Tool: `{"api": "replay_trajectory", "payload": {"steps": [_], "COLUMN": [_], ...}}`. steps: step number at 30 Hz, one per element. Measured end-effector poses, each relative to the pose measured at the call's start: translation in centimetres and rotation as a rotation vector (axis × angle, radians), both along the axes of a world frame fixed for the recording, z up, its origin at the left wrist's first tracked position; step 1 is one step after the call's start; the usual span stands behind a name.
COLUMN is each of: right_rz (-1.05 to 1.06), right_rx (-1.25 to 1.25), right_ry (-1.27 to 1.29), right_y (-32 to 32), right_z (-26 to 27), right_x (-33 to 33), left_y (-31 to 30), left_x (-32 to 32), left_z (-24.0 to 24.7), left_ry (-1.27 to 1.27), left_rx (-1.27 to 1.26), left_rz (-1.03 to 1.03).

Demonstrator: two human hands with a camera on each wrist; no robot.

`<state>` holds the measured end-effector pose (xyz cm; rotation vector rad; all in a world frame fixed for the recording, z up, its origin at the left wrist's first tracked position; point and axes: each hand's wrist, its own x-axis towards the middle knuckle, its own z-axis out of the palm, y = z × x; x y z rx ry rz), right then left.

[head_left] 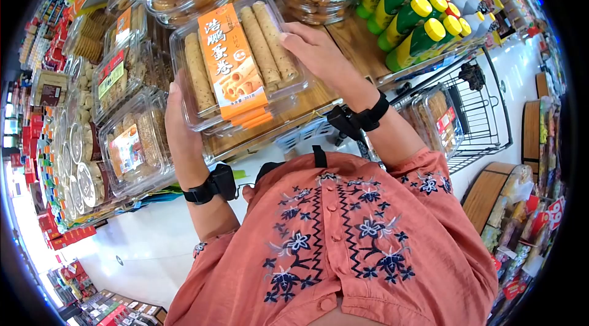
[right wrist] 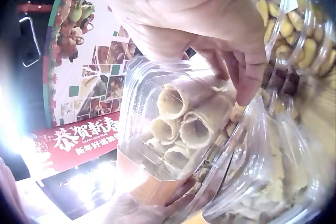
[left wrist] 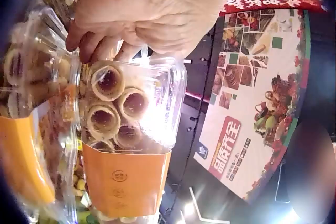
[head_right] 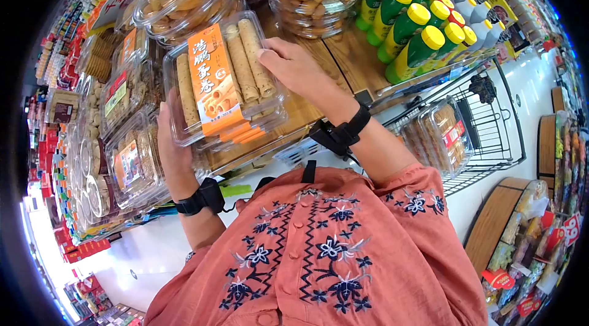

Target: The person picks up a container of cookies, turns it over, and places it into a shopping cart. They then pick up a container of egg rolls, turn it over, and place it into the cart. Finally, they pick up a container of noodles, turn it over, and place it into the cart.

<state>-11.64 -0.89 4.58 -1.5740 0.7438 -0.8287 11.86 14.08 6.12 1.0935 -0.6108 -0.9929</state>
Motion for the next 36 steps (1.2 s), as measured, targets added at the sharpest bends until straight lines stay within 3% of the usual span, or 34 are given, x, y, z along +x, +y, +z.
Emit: {"api": "replay_trajectory", "payload": {"steps": [4,9,12,19,24,30,36], "right_rz": [-0.078,-0.05,-0.072,-0.093,-0.09,-0.115,-0.123], "right_rx": [-0.075,0.004,-0.045,-0.16,-0.1,-0.146,-0.15], "right_ry": [0.027,0.04,0.05,0.053,0.0,-0.006,-0.008], "right_y": [0.3,0.7,0.5,0.5,0.8,0.9,0.9], "right_z": [-1.1,-1.5,-2.4,-3.3,-3.0,-3.5,-3.6], "right_x": [0.7,1.0,1.3,1.7,1.8,1.8,1.7], "left_y": [0.3,0.7,0.7,1.1,1.1,1.4,1.4], "left_x": [0.2,0.5,0.7,1.3,1.2,0.5,0.9], "left_z": [-1.3,-1.8,-2.0,-3.3,-2.9,-1.5,-1.6], "left_ry": [-0.032,-0.174,-0.035,-0.046,-0.003,-0.178,-0.13], "left_rx": [0.013,-0.018,0.035,0.031,0.057,0.108,0.16], "left_rz": [0.063,0.064,0.118,0.153,0.192,0.201,0.29]}}
